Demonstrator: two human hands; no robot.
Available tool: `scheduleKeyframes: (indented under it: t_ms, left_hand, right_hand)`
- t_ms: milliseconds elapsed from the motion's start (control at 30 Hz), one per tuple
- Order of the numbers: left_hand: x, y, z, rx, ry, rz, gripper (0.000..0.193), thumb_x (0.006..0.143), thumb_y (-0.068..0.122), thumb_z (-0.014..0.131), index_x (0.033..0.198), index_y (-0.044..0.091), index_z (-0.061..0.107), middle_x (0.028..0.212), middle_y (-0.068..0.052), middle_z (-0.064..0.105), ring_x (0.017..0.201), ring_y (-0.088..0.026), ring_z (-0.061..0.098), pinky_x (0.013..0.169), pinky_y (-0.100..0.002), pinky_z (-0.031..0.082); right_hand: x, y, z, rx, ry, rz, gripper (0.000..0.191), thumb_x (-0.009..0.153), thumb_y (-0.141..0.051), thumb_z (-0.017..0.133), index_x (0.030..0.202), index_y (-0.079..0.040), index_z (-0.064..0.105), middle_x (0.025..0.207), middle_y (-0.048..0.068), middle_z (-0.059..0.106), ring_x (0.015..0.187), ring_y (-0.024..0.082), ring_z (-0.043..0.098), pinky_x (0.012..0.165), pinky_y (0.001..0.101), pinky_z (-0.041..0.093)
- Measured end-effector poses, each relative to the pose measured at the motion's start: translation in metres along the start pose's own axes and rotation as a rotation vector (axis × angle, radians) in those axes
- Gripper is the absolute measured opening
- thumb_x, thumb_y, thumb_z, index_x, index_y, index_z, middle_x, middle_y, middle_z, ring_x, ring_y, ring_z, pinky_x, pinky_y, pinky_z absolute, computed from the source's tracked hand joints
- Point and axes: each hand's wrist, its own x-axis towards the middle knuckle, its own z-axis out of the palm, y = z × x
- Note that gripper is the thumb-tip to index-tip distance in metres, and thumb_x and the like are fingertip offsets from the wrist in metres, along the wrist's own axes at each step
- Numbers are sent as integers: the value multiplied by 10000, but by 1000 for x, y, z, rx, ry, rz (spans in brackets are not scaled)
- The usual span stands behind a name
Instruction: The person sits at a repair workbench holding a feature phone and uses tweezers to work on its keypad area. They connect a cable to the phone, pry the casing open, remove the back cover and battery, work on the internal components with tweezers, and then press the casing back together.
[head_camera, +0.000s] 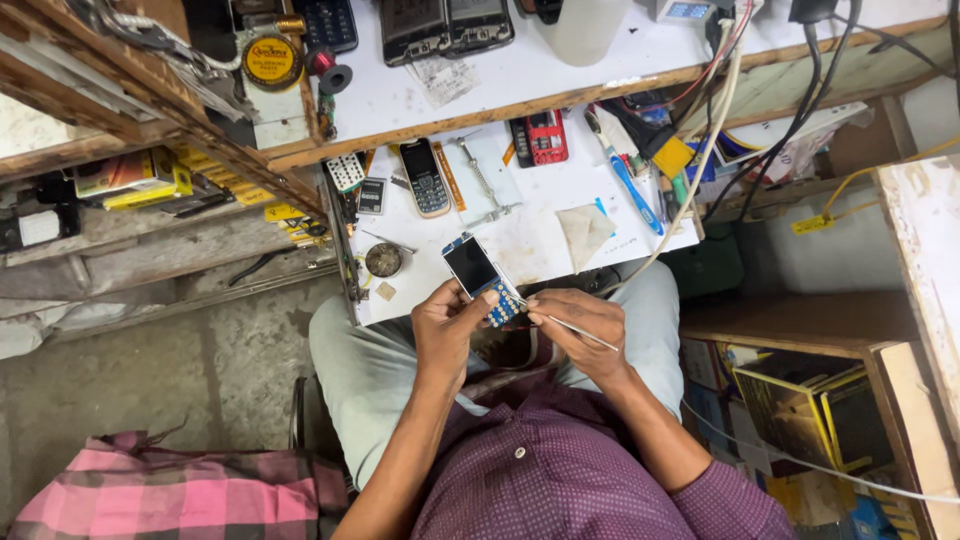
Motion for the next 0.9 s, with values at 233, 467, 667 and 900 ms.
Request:
scheduleKeyframes:
  t_ms: [233,467,667,900]
  left_hand:
    - [0,-3,-1,-14,-14,10,84,872,15,791,936,-3,740,733,37,646,634,-29,571,587,-196,466]
    - [1,-3,-1,5,-2,-17,96,863,28,800,940,11,746,727,43,638,628,-22,561,569,-187,464]
    - [1,-3,0,9,-15,7,78,882,44,798,912,14,733,727,34,650,634,-25,582,574,-187,488]
    - [2,-3,0,19,-16,15,80,872,41,804,909,19,736,723,36,642,631,-23,583,569,-186,493]
  right_hand:
    - [-5,4,1,-35,-15,11,164,839,11,802,992,7,745,987,125,766,906,252,770,786,317,619]
    - [-5,4,2,-47,-10,15,178,840,18,799,1011,2,751,991,123,766,916,247,769,793,314,619]
    - [-5,4,2,-50,-6,10,180,842,15,798,1016,-2,754,984,119,768,910,239,769,784,310,620]
    - [-7,6,2,-52,-1,16,177,849,5,798,1020,-8,757,974,117,770,894,231,770,765,303,619]
